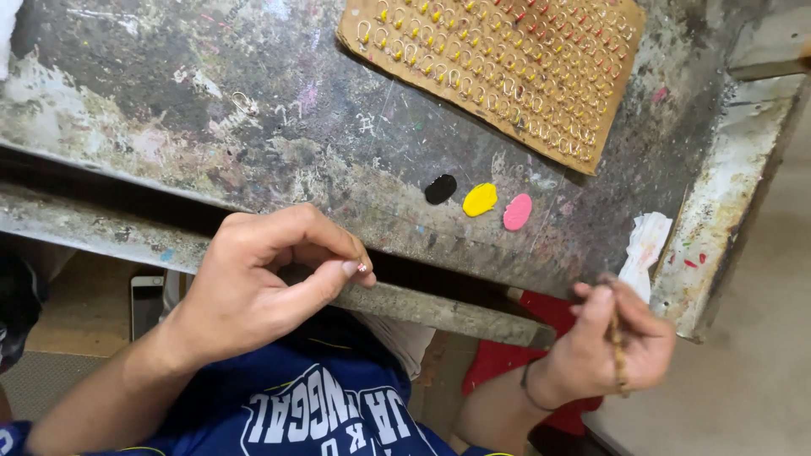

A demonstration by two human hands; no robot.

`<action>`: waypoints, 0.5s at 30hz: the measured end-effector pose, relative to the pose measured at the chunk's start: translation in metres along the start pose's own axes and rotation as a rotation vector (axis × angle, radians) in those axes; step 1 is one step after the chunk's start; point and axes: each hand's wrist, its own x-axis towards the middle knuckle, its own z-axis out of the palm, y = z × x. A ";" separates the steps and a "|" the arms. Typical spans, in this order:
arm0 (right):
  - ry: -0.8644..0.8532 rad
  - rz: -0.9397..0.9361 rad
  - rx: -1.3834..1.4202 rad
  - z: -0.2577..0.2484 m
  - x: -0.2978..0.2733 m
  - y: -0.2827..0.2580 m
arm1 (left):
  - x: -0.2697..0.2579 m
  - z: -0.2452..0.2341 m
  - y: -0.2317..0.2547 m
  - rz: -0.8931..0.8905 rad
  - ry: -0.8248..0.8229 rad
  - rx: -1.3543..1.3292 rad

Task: Painting small jewelry components with a fine brush at a workbench using multiple colors of paint.

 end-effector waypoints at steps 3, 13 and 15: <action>0.014 -0.090 -0.258 -0.023 0.021 0.022 | -0.001 0.001 0.000 -0.028 0.009 -0.019; -0.351 0.025 -0.691 -0.040 0.030 -0.013 | 0.018 -0.013 0.052 0.149 0.032 0.226; -0.271 -0.028 -0.592 -0.042 0.025 -0.001 | 0.038 -0.017 0.066 0.251 0.082 0.362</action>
